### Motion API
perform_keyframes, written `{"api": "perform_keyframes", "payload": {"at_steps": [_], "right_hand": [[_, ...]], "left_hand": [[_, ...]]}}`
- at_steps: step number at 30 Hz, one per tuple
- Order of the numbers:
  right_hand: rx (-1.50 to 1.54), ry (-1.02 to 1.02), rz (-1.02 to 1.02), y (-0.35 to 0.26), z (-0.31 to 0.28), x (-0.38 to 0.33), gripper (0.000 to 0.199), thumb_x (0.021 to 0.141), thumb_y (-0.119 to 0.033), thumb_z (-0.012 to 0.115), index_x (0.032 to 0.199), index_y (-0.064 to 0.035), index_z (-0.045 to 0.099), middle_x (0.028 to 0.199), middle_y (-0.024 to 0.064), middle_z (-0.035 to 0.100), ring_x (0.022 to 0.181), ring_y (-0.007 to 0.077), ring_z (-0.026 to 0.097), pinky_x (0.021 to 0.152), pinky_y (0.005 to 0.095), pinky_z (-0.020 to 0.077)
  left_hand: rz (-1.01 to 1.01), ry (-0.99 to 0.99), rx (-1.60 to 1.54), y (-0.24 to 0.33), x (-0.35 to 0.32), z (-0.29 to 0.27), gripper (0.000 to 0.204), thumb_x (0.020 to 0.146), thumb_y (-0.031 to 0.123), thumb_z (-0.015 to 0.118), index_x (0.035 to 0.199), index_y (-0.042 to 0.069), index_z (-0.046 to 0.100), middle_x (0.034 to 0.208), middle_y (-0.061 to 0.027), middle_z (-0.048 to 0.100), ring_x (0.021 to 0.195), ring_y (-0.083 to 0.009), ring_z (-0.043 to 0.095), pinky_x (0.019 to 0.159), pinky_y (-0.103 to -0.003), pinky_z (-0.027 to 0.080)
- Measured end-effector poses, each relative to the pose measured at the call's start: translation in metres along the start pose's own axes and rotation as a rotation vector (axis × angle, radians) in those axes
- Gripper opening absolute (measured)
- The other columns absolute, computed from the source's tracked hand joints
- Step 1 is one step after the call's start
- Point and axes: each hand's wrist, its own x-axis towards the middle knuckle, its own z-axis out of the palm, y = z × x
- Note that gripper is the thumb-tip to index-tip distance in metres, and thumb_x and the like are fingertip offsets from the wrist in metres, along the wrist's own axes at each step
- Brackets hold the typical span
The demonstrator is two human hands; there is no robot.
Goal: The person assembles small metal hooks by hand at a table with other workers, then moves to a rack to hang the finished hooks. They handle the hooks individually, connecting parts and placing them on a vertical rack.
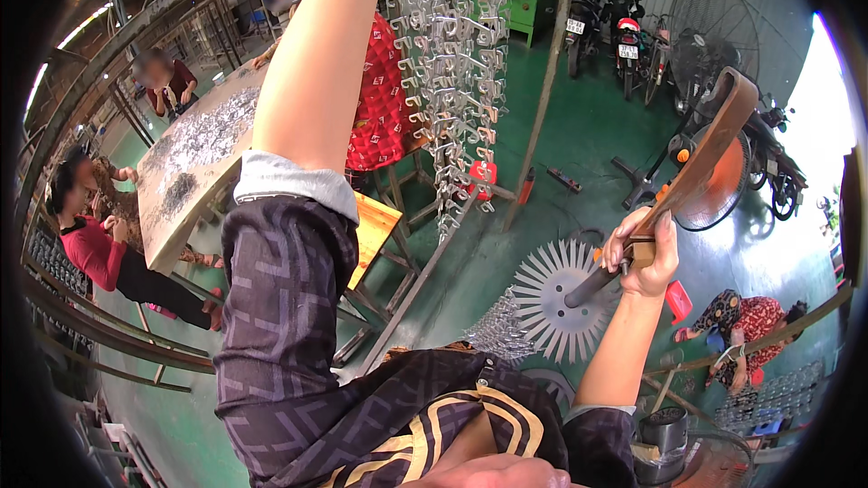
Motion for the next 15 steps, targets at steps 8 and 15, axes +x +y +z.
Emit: {"api": "perform_keyframes", "payload": {"at_steps": [8,15], "right_hand": [[-0.013,0.016,-0.002,-0.002,-0.003,-0.004,0.055,0.092,-0.044,0.042,0.073,0.0069,0.053,0.049,0.014,0.049,0.036,0.0193,0.048,0.034,0.0277,0.0391],[0.043,-0.02,0.007,-0.002,-0.005,-0.016,0.054,0.092,-0.044,0.041,0.074,0.0064,0.052,0.049,0.0137,0.049,0.036,0.0192,0.047,0.034,0.0282,0.0391]], "left_hand": [[-0.052,-0.001,0.043,-0.026,-0.037,0.014,0.006,0.084,0.014,0.065,0.083,0.008,0.067,0.072,0.0003,0.064,0.059,-0.01,0.054,0.054,-0.024,0.043],[0.016,-0.087,0.296,-0.101,-0.142,0.04,0.024,0.084,0.03,0.065,0.092,0.008,0.071,0.084,0.0003,0.067,0.07,-0.0036,0.052,0.062,-0.021,0.042]]}}
